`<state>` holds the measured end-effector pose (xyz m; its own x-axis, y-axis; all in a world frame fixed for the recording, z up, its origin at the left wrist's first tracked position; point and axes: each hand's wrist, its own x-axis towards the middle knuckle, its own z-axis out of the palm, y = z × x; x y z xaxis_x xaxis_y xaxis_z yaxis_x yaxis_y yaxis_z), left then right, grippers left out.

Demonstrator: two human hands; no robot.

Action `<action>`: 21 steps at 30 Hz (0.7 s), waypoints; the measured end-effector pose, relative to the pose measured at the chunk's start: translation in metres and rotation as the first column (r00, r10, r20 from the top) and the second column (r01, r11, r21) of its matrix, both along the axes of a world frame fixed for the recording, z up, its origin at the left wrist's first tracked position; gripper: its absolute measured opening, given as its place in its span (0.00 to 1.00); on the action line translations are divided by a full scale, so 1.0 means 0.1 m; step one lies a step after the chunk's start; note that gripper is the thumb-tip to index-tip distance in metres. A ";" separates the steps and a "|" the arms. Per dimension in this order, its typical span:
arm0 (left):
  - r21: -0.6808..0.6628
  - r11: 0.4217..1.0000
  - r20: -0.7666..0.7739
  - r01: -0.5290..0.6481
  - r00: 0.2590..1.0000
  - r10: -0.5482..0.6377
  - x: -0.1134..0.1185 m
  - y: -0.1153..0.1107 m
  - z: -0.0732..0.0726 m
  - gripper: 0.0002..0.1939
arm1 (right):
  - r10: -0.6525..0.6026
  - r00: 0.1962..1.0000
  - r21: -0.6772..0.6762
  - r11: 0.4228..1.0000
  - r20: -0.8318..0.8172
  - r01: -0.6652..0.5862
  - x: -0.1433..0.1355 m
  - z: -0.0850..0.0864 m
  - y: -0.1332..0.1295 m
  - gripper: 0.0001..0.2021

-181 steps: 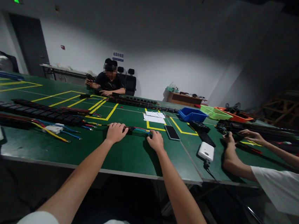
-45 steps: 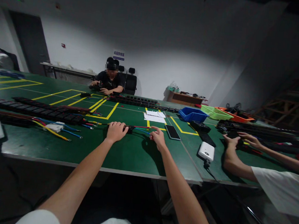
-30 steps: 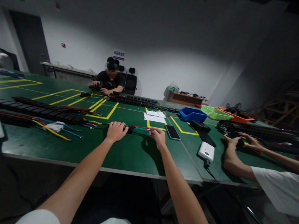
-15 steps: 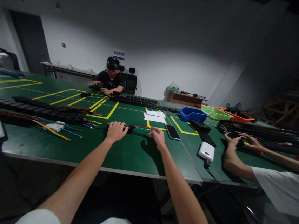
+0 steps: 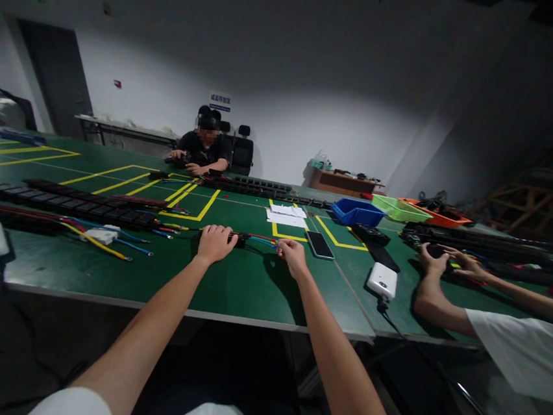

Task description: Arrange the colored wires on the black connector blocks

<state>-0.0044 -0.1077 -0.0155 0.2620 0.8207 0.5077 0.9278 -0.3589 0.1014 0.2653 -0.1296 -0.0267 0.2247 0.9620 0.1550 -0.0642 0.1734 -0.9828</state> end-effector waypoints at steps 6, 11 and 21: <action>0.008 1.000 -0.018 -0.001 1.000 0.001 0.00 0.00 0.01 0.18 | -0.040 0.999 0.015 0.999 0.029 0.039 0.01 -0.04 0.02 0.13; 0.013 1.000 -0.015 -0.003 1.000 0.003 0.00 0.01 -0.01 0.18 | -0.063 0.995 0.014 0.998 0.071 0.063 0.03 -0.08 0.05 0.12; 0.016 1.000 -0.025 -0.010 1.000 0.010 -0.01 0.02 -0.02 0.18 | -0.082 0.982 0.016 0.997 0.170 0.080 0.04 -0.14 0.09 0.16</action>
<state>-0.0051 -0.1057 -0.0172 0.2666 0.8152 0.5142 0.9336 -0.3510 0.0724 0.2696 -0.1209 -0.0408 0.2712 0.9401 0.2067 0.1188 0.1804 -0.9764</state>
